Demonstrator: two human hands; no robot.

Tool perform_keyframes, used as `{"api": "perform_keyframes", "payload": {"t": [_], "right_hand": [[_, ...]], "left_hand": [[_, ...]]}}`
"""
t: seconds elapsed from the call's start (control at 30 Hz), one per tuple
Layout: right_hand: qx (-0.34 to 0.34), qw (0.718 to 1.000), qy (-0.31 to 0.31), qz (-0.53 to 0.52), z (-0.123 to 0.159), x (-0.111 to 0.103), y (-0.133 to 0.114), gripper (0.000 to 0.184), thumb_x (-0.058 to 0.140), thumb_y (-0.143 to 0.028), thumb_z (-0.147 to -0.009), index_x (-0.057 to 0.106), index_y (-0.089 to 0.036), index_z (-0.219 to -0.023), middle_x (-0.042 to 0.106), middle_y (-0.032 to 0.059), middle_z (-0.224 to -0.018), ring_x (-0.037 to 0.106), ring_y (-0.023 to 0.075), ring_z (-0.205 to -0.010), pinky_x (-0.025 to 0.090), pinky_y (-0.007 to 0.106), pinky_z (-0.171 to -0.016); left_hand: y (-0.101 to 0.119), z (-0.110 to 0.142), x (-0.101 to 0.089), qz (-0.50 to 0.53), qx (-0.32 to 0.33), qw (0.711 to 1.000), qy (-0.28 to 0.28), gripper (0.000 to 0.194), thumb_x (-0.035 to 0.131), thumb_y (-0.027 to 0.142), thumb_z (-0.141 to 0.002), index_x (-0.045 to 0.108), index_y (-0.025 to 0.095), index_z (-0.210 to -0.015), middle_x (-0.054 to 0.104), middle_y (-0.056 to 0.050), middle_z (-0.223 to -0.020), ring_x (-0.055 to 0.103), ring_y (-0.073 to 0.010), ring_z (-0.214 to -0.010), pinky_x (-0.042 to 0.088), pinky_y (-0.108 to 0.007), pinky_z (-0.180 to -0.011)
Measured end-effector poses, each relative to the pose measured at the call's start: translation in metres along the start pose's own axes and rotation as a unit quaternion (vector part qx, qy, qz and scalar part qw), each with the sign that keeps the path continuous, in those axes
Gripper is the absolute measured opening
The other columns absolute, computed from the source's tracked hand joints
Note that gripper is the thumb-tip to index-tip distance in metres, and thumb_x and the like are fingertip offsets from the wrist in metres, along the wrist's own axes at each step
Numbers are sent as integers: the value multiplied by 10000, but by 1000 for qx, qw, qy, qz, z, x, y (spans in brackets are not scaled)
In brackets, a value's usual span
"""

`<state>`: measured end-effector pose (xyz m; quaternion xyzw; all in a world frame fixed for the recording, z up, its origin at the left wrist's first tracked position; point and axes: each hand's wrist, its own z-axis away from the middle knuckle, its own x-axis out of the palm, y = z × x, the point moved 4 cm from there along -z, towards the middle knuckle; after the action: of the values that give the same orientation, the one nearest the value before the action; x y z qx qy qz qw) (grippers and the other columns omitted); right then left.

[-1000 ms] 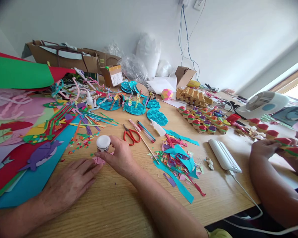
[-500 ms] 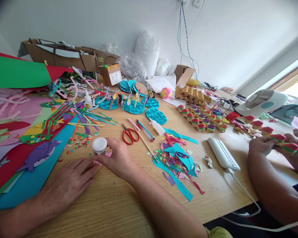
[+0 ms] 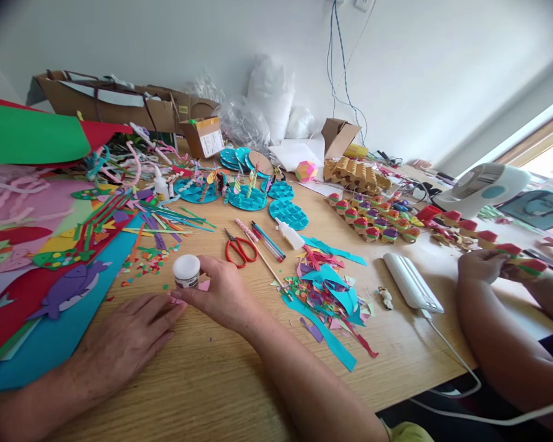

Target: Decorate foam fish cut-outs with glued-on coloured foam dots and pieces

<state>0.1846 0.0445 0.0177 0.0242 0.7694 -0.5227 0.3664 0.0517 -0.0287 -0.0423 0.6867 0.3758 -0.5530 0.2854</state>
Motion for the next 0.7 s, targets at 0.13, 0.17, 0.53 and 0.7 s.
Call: {"api": "perform_keyframes", "payload": {"t": [0.13, 0.17, 0.53, 0.7], "right_hand": [[-11, 1000, 17, 8, 0, -5, 2, 139, 675, -254, -696, 603, -159, -768, 613, 1, -756, 543, 135, -706, 392, 240, -637], [-15, 1000, 25, 11, 0, -7, 3, 136, 670, -251, -701, 602, -159, -773, 611, 0, -758, 541, 132, -702, 390, 239, -636], [5, 994, 36, -103, -1, -7, 8, 145, 670, -288, -690, 601, -180, -759, 616, -3, -766, 554, 145, -737, 420, 279, -707], [63, 923, 119, -360, -4, -21, 32, 214, 719, -287, -632, 606, -204, -793, 616, -26, -777, 565, 126, -739, 432, 260, -697]], "left_hand": [[0, 0, -1, 11, -10, 1000, -12, 314, 440, 157, -815, 495, 203, -1121, 583, -79, -1053, 539, -252, -951, 472, -392, -756], [0, -1, -1, 15, -12, 1000, -17, 317, 441, 153, -813, 496, 204, -1121, 584, -79, -1053, 539, -254, -951, 471, -394, -756], [-2, 1, 0, 47, -27, 999, -2, 303, 419, 187, -833, 507, 224, -1121, 590, -66, -1032, 531, -248, -965, 446, -397, -781], [-1, 1, -3, 42, -23, 999, 8, 304, 404, 202, -836, 528, 236, -1112, 592, -58, -1039, 540, -233, -947, 453, -380, -787]]}}
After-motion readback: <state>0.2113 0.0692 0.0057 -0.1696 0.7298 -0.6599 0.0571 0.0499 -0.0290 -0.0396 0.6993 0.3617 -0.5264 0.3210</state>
